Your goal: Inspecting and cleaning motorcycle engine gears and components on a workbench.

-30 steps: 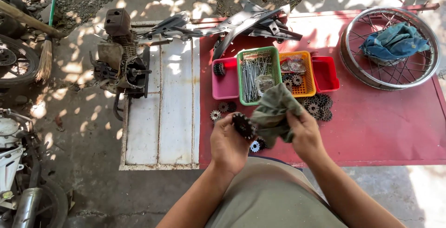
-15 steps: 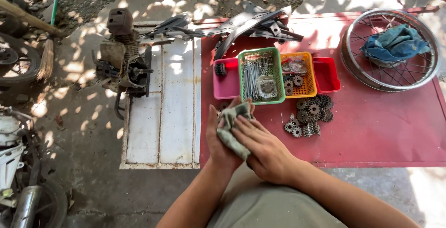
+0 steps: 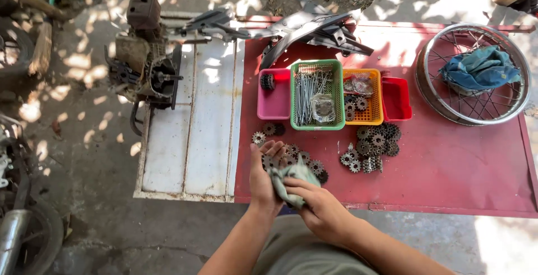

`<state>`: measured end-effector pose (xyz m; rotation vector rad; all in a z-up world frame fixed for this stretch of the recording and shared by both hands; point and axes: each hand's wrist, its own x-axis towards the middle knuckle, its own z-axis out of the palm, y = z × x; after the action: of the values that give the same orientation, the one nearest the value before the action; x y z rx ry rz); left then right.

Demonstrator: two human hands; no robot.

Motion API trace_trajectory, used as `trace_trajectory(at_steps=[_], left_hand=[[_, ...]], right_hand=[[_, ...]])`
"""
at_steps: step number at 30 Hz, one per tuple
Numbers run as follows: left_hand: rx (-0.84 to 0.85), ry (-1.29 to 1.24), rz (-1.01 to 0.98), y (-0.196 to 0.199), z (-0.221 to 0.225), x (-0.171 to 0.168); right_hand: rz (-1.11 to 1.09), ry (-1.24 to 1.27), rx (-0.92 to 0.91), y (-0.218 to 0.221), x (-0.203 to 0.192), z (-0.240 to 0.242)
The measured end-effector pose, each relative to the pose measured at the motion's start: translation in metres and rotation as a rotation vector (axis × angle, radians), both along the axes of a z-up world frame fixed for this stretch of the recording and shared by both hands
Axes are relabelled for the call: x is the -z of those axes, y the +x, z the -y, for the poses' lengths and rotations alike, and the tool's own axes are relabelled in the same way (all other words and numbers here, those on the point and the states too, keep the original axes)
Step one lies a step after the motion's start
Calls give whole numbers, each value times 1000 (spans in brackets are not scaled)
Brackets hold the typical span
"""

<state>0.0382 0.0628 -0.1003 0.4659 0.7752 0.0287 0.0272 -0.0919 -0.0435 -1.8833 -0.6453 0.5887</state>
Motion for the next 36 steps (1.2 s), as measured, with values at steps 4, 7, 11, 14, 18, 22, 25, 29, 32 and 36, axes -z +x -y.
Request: trace_trajectory(at_steps=[4,7,11,14,18,22,25,29,32,36], left_hand=[[116,110,-28,-8,-2,50],[227,155,-199,-5,4,78],[508,150,-262,24,1,128],[684,210,-194,50,1,198],[713,481,-81,122,-7,255],[711,627,-19,195,-8,269],[700,828,50,236,-5,293],[550,1147,26,241,3,324],[558,1189,-16,247,-8,334],[603,1144,-13,233,-8,334]], right_hand=[[-237,-95,125,5,41,7],[-546,-252,327,12,81,-4],[-362,-443,293,39,172,-27],[-261,-453,320,68,239,-38],[-228,-318,417,134,338,-50],[37,-134,480,207,401,-56],[186,-64,465,264,437,-64],[316,28,389,290,503,-59],[258,31,359,309,534,-59],[125,71,425,290,558,-53]])
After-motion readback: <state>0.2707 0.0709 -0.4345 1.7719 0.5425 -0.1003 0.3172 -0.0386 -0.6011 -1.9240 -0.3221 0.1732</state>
